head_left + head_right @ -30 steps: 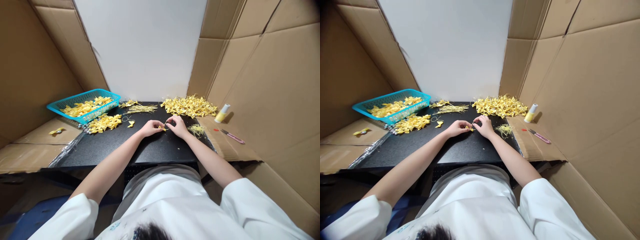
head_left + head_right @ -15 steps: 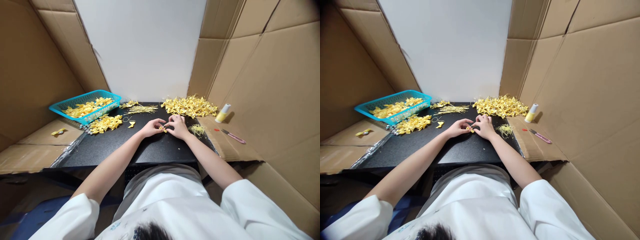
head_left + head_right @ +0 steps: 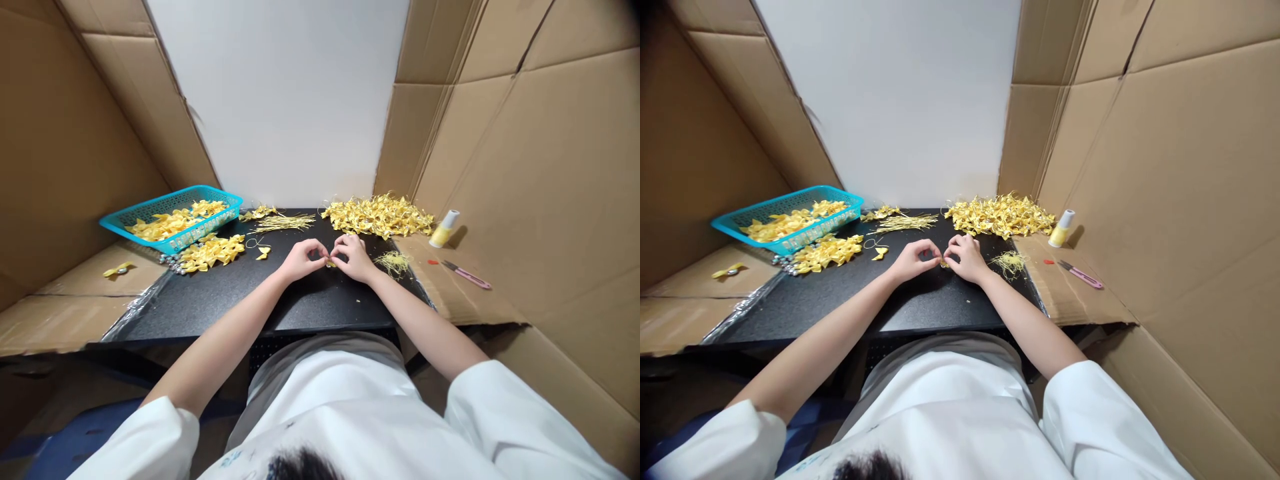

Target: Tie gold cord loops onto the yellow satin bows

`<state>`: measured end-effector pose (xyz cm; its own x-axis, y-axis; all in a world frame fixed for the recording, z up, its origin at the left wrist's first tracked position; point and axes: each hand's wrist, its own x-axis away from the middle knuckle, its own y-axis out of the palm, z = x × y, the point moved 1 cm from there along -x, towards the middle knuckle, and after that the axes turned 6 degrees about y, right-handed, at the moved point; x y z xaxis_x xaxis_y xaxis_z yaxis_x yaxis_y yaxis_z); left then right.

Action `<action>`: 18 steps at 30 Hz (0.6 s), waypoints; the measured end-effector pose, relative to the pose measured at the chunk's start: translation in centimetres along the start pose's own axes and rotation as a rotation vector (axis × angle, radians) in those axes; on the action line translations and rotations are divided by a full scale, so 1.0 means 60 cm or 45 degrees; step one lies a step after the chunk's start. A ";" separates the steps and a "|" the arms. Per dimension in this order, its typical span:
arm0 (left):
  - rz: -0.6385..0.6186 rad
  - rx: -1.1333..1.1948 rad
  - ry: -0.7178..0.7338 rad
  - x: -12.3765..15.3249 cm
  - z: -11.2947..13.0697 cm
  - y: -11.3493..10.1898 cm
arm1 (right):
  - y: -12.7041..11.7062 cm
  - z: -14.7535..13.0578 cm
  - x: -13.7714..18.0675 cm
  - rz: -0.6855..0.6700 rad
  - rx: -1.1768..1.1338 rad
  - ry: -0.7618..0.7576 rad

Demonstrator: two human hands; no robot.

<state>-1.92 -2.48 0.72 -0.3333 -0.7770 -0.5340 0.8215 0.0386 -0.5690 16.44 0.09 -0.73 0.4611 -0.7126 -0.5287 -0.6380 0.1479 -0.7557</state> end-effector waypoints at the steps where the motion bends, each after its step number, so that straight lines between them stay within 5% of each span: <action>1: -0.006 0.004 -0.014 0.001 0.000 0.003 | 0.000 0.000 0.000 -0.001 -0.006 -0.005; 18: -0.081 0.200 -0.232 0.001 -0.015 0.022 | -0.004 -0.007 -0.001 0.017 -0.024 -0.068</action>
<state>-1.29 -1.92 -0.63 -0.3091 -0.8758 -0.3706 0.8683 -0.1009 -0.4857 16.33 -0.16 -0.35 0.4844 -0.6733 -0.5585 -0.6552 0.1438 -0.7416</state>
